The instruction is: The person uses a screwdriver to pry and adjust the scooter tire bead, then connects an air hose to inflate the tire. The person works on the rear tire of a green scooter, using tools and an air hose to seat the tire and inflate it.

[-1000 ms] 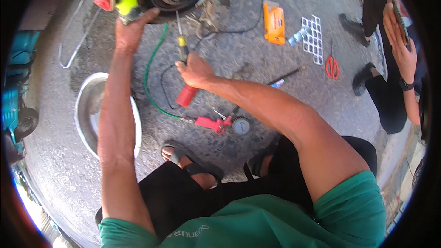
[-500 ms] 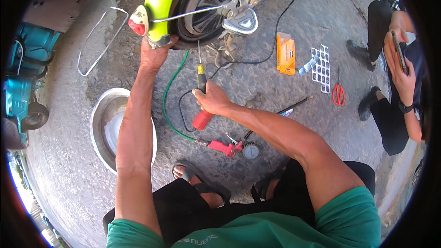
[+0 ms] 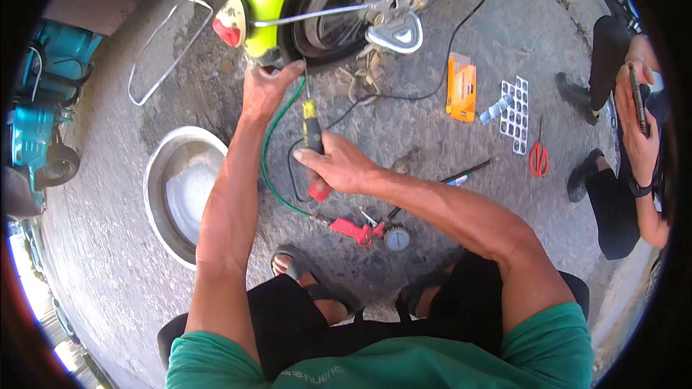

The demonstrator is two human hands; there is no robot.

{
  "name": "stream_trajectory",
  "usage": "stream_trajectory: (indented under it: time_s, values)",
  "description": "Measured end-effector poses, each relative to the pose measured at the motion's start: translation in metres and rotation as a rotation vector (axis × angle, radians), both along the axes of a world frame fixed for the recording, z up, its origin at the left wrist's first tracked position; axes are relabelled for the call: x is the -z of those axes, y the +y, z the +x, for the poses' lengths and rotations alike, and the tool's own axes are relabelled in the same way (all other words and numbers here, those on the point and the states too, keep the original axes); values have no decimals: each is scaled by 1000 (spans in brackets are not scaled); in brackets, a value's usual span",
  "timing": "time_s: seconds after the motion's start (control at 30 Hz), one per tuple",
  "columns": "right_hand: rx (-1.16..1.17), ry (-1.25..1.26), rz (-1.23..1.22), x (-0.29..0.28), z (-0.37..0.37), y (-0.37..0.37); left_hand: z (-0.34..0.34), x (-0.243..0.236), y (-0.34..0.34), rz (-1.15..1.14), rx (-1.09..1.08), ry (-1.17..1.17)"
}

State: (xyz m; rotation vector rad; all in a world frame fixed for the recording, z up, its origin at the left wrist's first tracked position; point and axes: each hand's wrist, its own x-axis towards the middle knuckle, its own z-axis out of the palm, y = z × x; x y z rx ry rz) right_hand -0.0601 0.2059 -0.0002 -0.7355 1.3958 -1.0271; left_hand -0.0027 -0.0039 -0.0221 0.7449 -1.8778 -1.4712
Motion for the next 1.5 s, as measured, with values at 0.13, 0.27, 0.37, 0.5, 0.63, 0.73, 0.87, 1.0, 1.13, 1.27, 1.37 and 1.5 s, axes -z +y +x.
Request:
stream_trajectory:
  time_s: [0.13,0.27,0.37,0.5,0.63,0.73,0.87,1.0,1.13,1.27,1.37,1.5]
  values:
    - [-37,-94,-9,-22,2,0,-16,-26,14,21,-58,87]
    - [-58,-96,2,-21,4,-6,-20,-17,2,-90,-69,114]
    - [-74,-26,45,-3,-1,-15,-20,-16,2,-79,-67,108]
    - [-164,106,134,13,-4,-18,-18,-17,-5,-54,-12,95]
    - [-376,18,294,35,20,45,-18,-21,-5,-37,16,135]
    - [-601,261,486,0,-12,61,-16,-30,-1,-66,40,25]
    - [-517,692,334,-53,-76,44,-14,-27,-5,-98,51,24]
    - [-226,901,19,-103,-106,41,-13,-23,-7,-103,12,72]
    - [-179,1062,3,-126,-119,24,-16,-27,-1,15,55,96]
    - [-167,1193,7,-123,-125,-1,-16,-32,1,-6,54,51]
    - [-207,1250,64,-127,-123,-16,-14,-29,-2,-47,36,35]
    - [-281,1304,122,-125,-119,-31,-14,-31,0,-70,43,85]
